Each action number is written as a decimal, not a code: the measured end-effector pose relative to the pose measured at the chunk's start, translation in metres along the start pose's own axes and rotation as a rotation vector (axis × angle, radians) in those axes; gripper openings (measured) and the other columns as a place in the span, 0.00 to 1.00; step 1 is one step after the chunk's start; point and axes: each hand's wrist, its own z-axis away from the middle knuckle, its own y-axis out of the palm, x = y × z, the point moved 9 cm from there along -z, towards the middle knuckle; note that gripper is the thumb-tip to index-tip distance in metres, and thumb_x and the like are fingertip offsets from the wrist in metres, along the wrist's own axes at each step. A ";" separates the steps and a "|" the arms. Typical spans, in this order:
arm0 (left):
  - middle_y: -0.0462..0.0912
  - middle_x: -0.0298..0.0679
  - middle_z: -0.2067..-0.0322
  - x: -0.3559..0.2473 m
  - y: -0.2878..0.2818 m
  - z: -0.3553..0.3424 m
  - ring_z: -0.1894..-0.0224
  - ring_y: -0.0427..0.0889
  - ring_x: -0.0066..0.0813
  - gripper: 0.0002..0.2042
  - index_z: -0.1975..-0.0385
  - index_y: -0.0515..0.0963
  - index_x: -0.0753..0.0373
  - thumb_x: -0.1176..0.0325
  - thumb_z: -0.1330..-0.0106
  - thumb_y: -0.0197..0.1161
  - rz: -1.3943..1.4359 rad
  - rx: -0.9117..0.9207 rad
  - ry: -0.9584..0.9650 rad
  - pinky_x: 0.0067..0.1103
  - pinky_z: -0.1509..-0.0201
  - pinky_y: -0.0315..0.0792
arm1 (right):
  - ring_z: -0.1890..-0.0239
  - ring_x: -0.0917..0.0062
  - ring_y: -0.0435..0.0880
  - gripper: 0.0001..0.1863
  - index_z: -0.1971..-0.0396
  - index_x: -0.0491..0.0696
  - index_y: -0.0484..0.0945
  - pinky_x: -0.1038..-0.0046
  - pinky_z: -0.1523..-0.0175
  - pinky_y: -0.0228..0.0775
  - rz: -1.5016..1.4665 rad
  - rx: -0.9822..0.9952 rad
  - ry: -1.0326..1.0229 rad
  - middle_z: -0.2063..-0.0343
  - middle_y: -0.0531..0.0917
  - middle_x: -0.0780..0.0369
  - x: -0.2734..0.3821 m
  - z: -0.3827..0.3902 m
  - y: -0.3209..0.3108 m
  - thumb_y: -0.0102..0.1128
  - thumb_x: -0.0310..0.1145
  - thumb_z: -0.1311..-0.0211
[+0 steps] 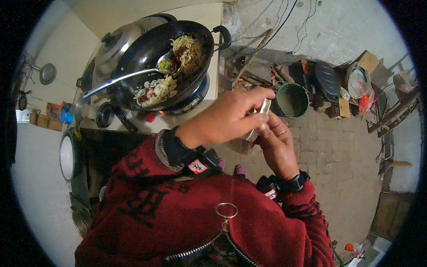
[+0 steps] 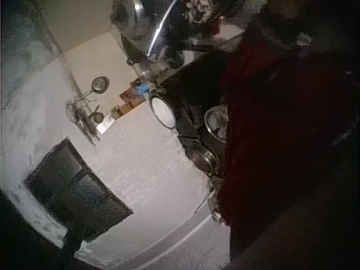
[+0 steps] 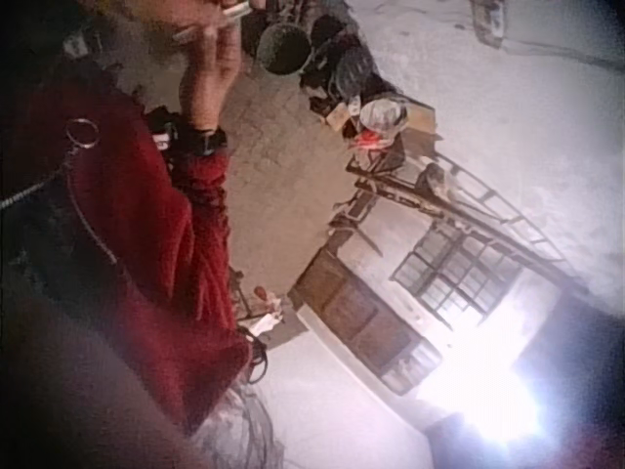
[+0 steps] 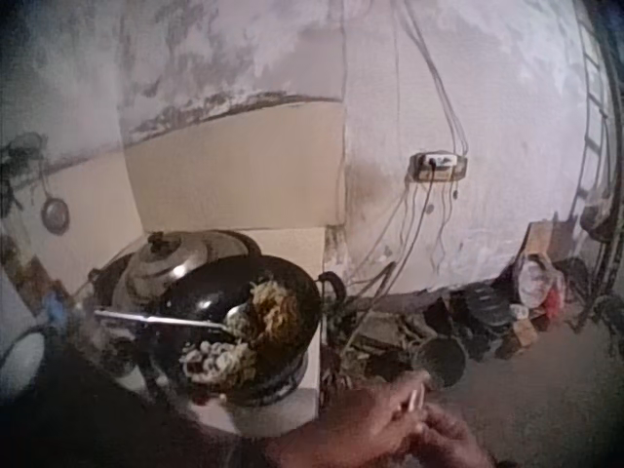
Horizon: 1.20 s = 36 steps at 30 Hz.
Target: The person adds sliced onions to a wok on a stove, then adds a white powder, a dark liquid, and a red paste from containers. The person uses a spoon to scoop the red paste and a ladle to stir the ingredients in the wok.
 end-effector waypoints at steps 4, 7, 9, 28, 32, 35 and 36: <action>0.78 0.51 0.71 0.008 0.015 -0.005 0.69 0.78 0.48 0.19 0.54 0.71 0.66 0.68 0.46 0.59 -0.042 -0.081 0.068 0.33 0.66 0.71 | 0.61 0.79 0.78 0.14 0.52 0.45 0.70 0.72 0.56 0.72 -0.029 0.081 0.002 0.61 0.78 0.64 -0.009 0.003 0.003 0.51 0.34 0.35; 0.78 0.49 0.73 0.020 0.021 -0.005 0.72 0.78 0.42 0.18 0.55 0.71 0.66 0.70 0.47 0.59 0.026 -0.064 0.026 0.31 0.68 0.70 | 0.59 0.77 0.78 0.11 0.55 0.45 0.70 0.71 0.54 0.71 0.019 0.025 0.035 0.61 0.78 0.64 -0.018 0.006 -0.001 0.49 0.33 0.34; 0.77 0.45 0.75 0.025 0.023 -0.004 0.74 0.77 0.34 0.17 0.56 0.71 0.67 0.71 0.47 0.58 0.094 -0.049 -0.017 0.27 0.70 0.70 | 0.58 0.77 0.77 0.11 0.55 0.45 0.71 0.71 0.52 0.70 0.046 0.014 0.047 0.60 0.78 0.63 -0.020 0.007 -0.003 0.49 0.32 0.34; 0.68 0.27 0.82 0.028 0.013 -0.003 0.79 0.63 0.09 0.06 0.67 0.71 0.64 0.79 0.45 0.55 0.258 -0.027 -0.155 0.13 0.77 0.58 | 0.59 0.76 0.79 0.22 0.42 0.42 0.64 0.76 0.57 0.72 0.210 -0.067 0.069 0.55 0.79 0.59 0.004 0.048 -0.040 0.49 0.31 0.35; 0.70 0.27 0.81 0.004 0.009 -0.010 0.78 0.64 0.09 0.07 0.67 0.71 0.65 0.79 0.46 0.55 0.244 -0.012 -0.085 0.13 0.77 0.58 | 0.48 0.72 0.72 0.27 0.39 0.46 0.59 0.68 0.49 0.67 0.140 -0.341 0.047 0.47 0.72 0.57 -0.035 0.057 -0.142 0.50 0.39 0.36; 0.71 0.27 0.81 -0.022 -0.011 -0.021 0.78 0.65 0.09 0.08 0.67 0.71 0.65 0.79 0.46 0.55 0.256 -0.054 -0.002 0.12 0.76 0.58 | 0.44 0.72 0.67 0.28 0.39 0.50 0.59 0.62 0.43 0.61 -0.072 -0.545 0.231 0.43 0.68 0.60 -0.120 0.061 -0.216 0.48 0.44 0.36; 0.72 0.27 0.80 -0.025 -0.015 -0.020 0.78 0.65 0.08 0.08 0.66 0.71 0.65 0.79 0.46 0.54 0.255 -0.033 -0.050 0.12 0.75 0.58 | 0.43 0.72 0.66 0.27 0.39 0.52 0.59 0.61 0.41 0.58 -0.160 -0.665 0.348 0.42 0.67 0.62 -0.157 0.070 -0.234 0.47 0.46 0.35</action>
